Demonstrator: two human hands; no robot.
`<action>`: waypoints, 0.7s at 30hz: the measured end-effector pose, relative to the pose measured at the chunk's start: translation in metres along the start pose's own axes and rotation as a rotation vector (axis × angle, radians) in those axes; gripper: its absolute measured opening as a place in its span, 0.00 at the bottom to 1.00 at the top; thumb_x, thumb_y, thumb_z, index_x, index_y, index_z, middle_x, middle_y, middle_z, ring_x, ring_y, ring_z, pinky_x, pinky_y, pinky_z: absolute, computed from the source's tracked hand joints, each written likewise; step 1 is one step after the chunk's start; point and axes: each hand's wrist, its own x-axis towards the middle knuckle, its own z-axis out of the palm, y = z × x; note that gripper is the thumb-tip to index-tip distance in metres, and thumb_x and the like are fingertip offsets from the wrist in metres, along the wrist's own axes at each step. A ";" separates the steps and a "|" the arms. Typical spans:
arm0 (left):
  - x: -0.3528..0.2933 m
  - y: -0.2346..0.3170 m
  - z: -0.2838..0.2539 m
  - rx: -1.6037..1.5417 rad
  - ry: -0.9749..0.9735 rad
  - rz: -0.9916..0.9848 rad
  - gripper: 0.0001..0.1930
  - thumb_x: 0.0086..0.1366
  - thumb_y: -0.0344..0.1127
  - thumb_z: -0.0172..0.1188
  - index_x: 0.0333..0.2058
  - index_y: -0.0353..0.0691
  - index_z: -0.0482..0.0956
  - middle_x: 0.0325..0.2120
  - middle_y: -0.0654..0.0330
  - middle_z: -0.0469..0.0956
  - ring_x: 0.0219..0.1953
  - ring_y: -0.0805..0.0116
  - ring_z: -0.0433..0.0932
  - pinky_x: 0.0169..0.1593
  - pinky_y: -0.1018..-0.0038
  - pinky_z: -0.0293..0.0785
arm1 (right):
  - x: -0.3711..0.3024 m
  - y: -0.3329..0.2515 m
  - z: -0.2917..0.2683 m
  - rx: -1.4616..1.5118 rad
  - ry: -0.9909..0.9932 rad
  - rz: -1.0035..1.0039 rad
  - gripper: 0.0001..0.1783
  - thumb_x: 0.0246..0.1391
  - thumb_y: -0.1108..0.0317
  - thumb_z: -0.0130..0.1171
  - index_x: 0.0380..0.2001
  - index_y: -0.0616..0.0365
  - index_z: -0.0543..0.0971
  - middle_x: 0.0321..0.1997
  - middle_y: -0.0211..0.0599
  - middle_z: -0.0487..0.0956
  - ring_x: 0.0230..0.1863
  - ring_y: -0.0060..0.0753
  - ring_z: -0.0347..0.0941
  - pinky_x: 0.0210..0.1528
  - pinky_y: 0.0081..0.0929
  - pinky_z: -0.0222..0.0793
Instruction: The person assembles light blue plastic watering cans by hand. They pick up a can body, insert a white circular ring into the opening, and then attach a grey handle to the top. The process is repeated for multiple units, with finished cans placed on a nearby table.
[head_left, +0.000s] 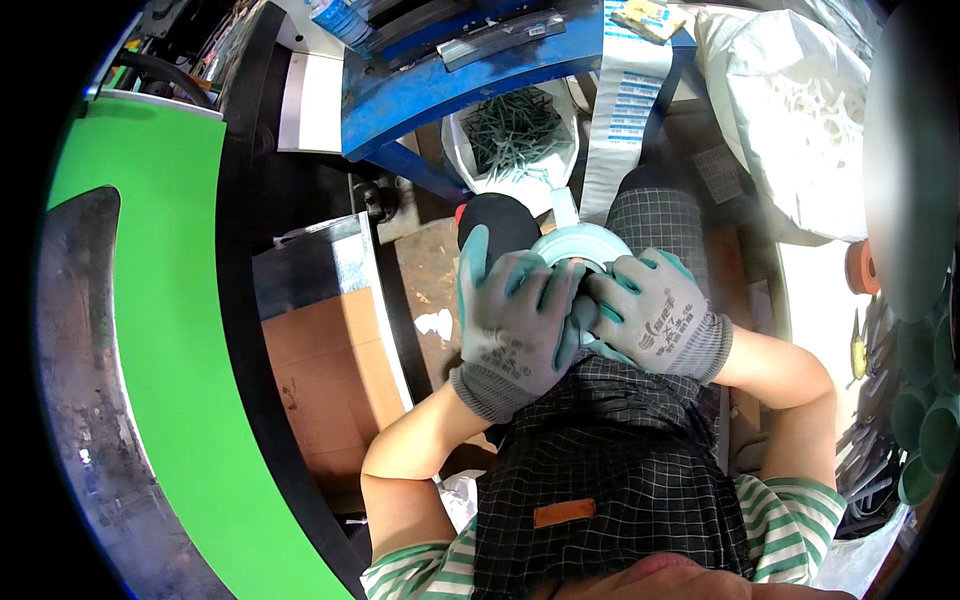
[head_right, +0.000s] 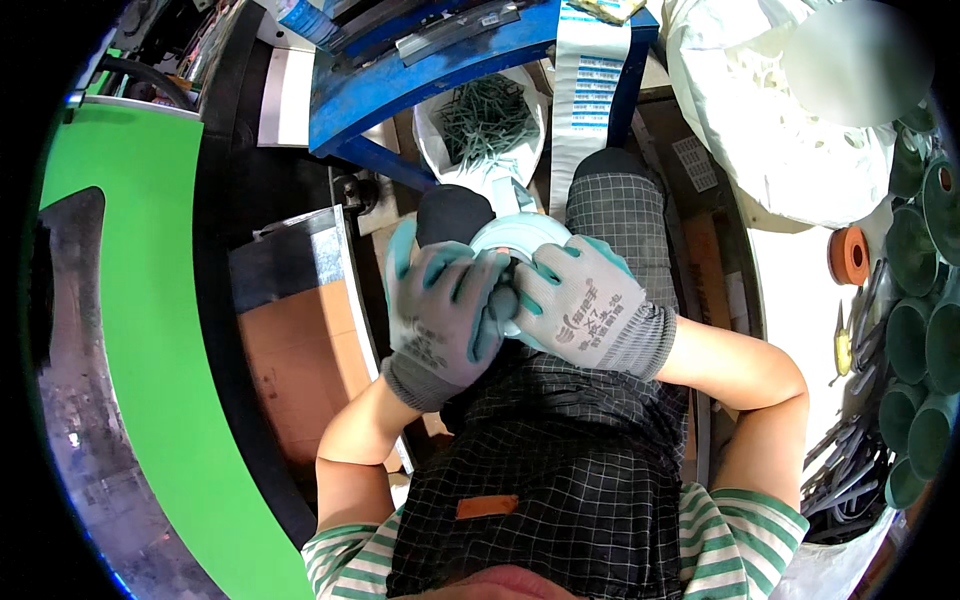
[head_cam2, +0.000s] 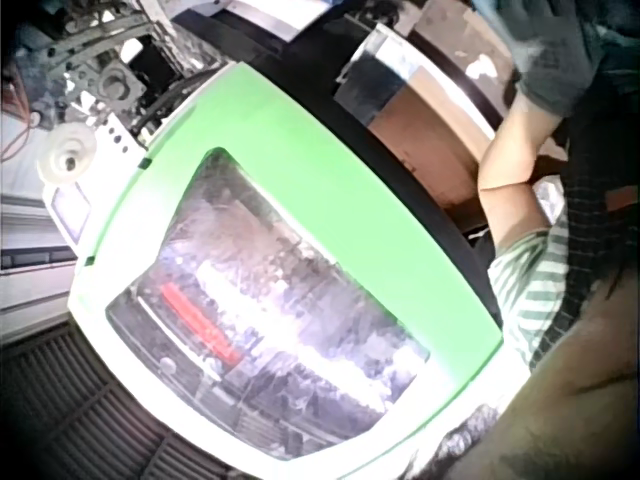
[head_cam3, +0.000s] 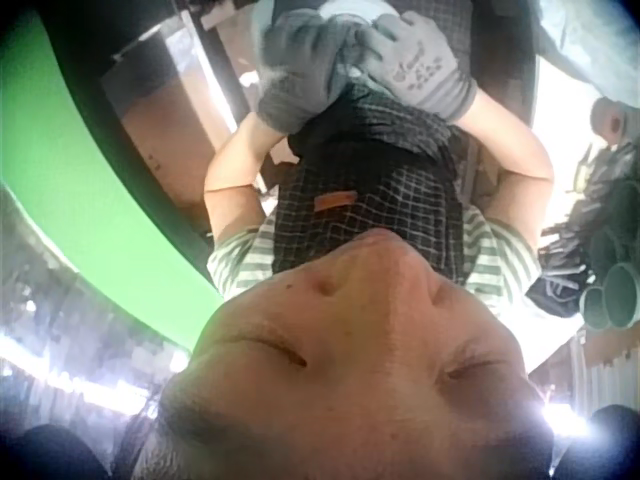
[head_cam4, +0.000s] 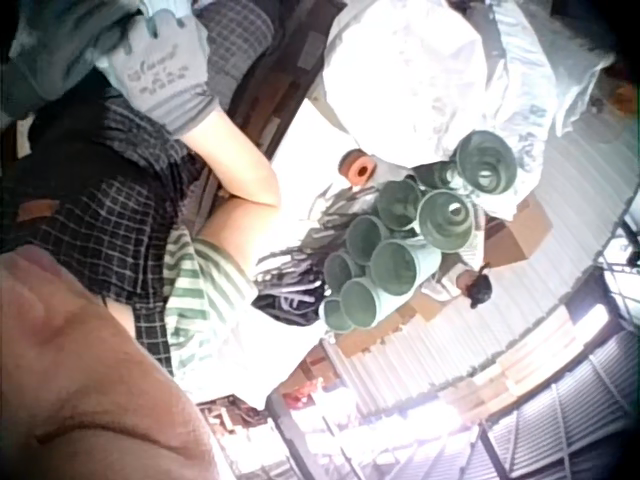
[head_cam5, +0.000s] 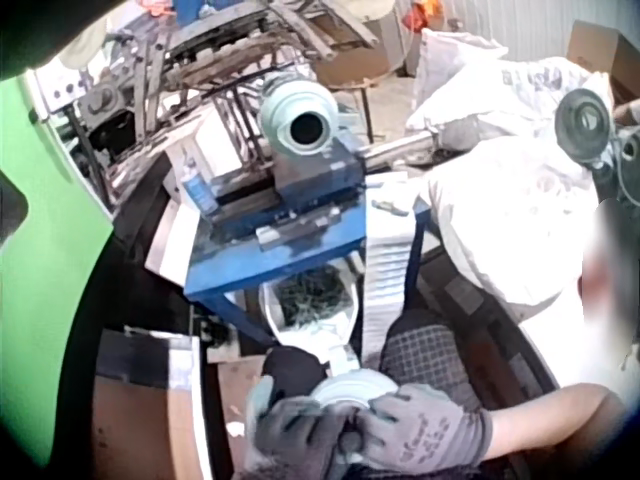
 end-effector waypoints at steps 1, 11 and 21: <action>0.014 -0.004 -0.009 0.025 -0.034 0.034 0.22 0.57 0.48 0.68 0.47 0.42 0.86 0.37 0.56 0.81 0.51 0.56 0.77 0.73 0.39 0.59 | 0.000 0.000 -0.001 -0.001 -0.011 0.006 0.13 0.49 0.56 0.66 0.38 0.46 0.81 0.45 0.31 0.76 0.45 0.35 0.74 0.42 0.39 0.73; 0.066 -0.005 -0.007 0.204 -0.015 0.147 0.05 0.55 0.36 0.68 0.32 0.54 0.87 0.47 0.65 0.78 0.57 0.60 0.73 0.69 0.49 0.66 | -0.007 0.004 -0.011 -0.032 -0.097 0.072 0.08 0.47 0.61 0.65 0.33 0.44 0.87 0.43 0.27 0.82 0.44 0.34 0.76 0.39 0.37 0.75; 0.049 -0.010 -0.008 0.192 -0.122 0.102 0.11 0.55 0.38 0.70 0.38 0.48 0.87 0.50 0.60 0.79 0.55 0.53 0.76 0.58 0.54 0.76 | -0.007 0.010 -0.007 0.041 -0.090 0.074 0.11 0.45 0.57 0.68 0.33 0.46 0.85 0.44 0.30 0.82 0.46 0.34 0.75 0.42 0.37 0.75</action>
